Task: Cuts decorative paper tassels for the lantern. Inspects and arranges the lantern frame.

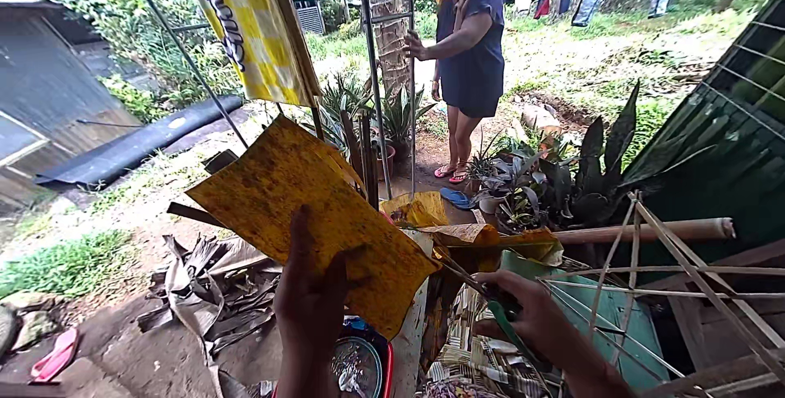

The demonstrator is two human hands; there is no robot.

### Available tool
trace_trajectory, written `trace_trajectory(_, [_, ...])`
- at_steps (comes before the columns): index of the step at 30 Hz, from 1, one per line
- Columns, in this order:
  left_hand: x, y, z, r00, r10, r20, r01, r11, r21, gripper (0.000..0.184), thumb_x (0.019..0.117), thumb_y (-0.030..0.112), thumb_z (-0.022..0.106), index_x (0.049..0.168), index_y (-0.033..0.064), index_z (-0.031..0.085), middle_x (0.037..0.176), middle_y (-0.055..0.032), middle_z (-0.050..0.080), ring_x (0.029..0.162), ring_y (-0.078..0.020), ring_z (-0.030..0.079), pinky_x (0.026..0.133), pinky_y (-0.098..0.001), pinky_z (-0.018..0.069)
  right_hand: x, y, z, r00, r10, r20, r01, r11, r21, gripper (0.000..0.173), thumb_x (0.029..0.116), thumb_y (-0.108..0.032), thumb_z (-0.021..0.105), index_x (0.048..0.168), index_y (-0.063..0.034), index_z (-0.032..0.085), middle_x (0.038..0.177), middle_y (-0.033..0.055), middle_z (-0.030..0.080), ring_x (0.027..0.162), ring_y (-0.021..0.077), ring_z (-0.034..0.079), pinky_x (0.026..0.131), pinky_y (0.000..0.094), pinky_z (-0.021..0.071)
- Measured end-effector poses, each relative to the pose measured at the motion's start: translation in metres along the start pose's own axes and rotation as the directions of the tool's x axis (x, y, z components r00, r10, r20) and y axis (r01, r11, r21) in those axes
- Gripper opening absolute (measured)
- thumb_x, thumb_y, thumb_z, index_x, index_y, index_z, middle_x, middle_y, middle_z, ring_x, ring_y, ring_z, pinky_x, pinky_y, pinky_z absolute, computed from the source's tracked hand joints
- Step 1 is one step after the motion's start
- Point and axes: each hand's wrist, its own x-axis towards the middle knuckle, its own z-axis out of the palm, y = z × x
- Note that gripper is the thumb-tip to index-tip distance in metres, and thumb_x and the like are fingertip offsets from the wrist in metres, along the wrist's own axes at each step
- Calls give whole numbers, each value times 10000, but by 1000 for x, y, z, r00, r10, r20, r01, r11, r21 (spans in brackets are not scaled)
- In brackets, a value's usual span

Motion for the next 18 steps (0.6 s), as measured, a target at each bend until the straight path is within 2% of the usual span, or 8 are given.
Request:
trace_trajectory(2, [2, -3, -3, 1000, -12, -18, 11, 1000, -14, 757, 929, 8, 655, 1601, 80, 314, 1575, -47, 451, 1242, -35, 600, 982, -223, 551, 0, 2, 4, 999, -34, -11, 34, 998, -57, 677, 764, -639, 785, 1188, -116, 721, 976, -21, 675, 805, -20, 582, 684, 139, 507])
trace_trajectory(5, [3, -4, -5, 999, -33, -40, 33, 999, -13, 750, 928, 11, 657, 1595, 65, 318, 1599, -47, 418, 1247, -39, 597, 962, -219, 559, 2, 4, 11, 999, -38, -10, 36, 994, -101, 664, 749, -647, 786, 1178, -144, 730, 930, -30, 661, 774, 1, 583, 662, 174, 514])
trace_trajectory(8, [2, -3, -5, 998, -56, -23, 55, 997, -51, 780, 919, -19, 664, 1604, 78, 302, 1603, -44, 412, 1218, -56, 624, 927, -231, 584, 8, 5, 19, 997, -70, -37, 65, 990, -122, 648, 761, -665, 769, 1163, -159, 737, 890, -40, 649, 725, -26, 559, 609, 137, 486])
trace_trajectory(10, [2, -2, -4, 998, -60, -12, 59, 995, -78, 788, 917, -42, 664, 1605, 92, 303, 1596, -39, 416, 1147, -64, 665, 860, -242, 618, 12, 3, 21, 995, -90, -46, 84, 990, -114, 647, 773, -668, 760, 1153, -145, 738, 876, -41, 643, 712, -37, 545, 606, 124, 474])
trace_trajectory(14, [-1, -3, -2, 997, -74, 0, 73, 995, -65, 784, 911, -25, 671, 1602, 103, 322, 1595, -33, 429, 1210, -62, 632, 925, -234, 586, 18, 2, 23, 991, -122, -48, 117, 989, -86, 596, 784, -640, 770, 1111, -143, 749, 864, -54, 656, 710, -54, 549, 607, 110, 472])
trace_trajectory(18, [0, -2, 1, 994, -109, 25, 111, 985, -129, 791, 907, -67, 648, 1603, 117, 322, 1583, -27, 436, 1090, -76, 694, 792, -253, 640, 19, 3, 24, 993, -109, -36, 106, 991, -84, 591, 777, -648, 773, 1109, -159, 755, 853, -64, 659, 708, -52, 561, 609, 117, 486])
